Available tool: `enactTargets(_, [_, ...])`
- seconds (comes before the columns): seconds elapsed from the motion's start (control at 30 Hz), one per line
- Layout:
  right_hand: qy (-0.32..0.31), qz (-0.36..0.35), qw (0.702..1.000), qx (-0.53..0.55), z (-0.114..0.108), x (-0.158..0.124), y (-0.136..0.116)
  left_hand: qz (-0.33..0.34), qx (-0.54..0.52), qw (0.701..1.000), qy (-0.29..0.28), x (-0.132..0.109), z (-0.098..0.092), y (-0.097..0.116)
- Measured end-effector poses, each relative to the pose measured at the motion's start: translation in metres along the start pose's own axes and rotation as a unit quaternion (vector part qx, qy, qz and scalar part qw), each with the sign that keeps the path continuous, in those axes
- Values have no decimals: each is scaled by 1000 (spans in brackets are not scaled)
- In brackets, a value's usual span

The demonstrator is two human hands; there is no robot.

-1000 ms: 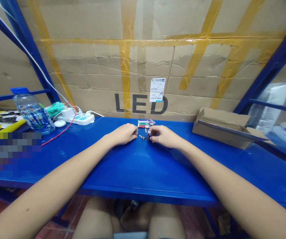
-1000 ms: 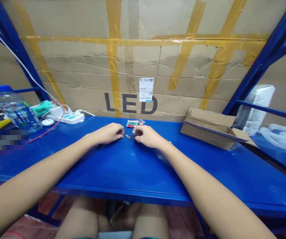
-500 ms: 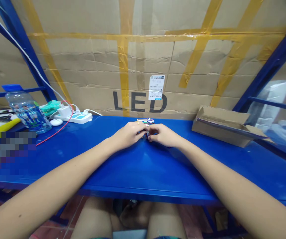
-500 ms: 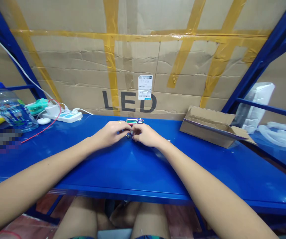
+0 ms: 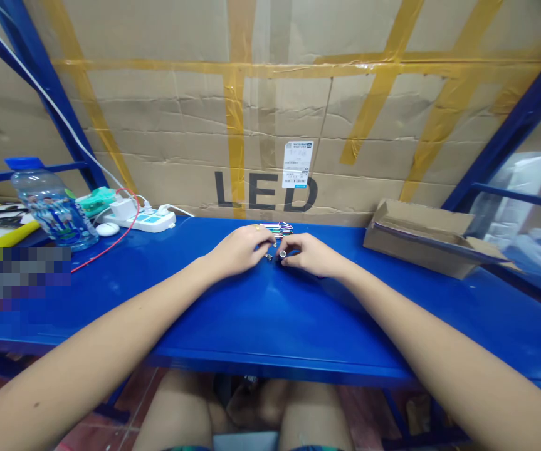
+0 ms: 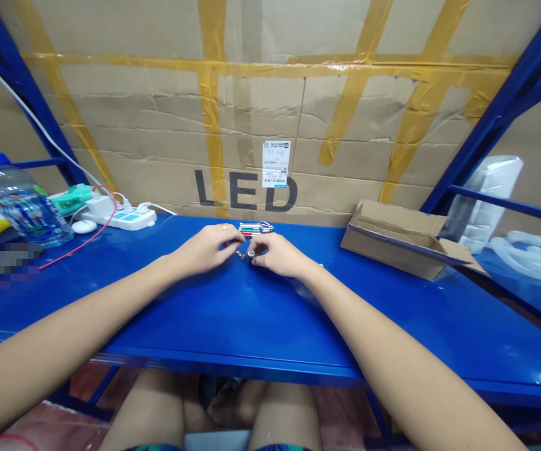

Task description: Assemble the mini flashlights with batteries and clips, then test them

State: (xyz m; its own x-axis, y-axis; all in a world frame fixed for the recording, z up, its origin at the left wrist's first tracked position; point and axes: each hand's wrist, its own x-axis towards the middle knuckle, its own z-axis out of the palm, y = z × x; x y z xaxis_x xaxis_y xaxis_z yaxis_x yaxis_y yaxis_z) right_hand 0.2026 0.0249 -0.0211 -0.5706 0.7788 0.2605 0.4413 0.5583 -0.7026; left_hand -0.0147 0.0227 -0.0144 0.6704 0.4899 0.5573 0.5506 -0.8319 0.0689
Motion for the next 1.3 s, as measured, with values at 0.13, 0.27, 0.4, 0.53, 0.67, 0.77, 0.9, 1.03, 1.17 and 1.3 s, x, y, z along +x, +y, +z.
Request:
enactTargets(0.13, [-6,-3,1000,-17,-1,-1,-4,-22,34,996,-73,-1,4,-8])
enactTargets(0.27, [-7,2,1000,-29,-1,0,-5,-37,42,991,-119,-1,9,-11])
enactTargets(0.4, [-2,8,1000,-29,-1,0,-3,-52,54,986,-149,-1,15,-14])
enactTargets(0.53, [-4,16,999,-31,-1,0,-3,-72,62,982,-162,3,19,-19])
enactTargets(0.67, [-3,18,999,-31,-1,1,-3,-129,68,973,-179,4,14,-19])
enactTargets(0.77, [-2,17,999,-32,-1,1,-2,-146,45,972,-180,3,4,-14])
enactTargets(0.9, [1,24,999,-25,-1,0,0,-61,-33,995,-71,1,-4,-2])
enactTargets(1.03, [8,33,999,-10,-1,0,-1,12,-78,997,16,2,2,7])
enactTargets(1.17, [9,35,999,-4,-1,0,-3,53,-77,995,29,2,12,7])
enactTargets(1.3, [16,40,999,-11,-2,0,-2,77,-55,995,11,1,15,7])
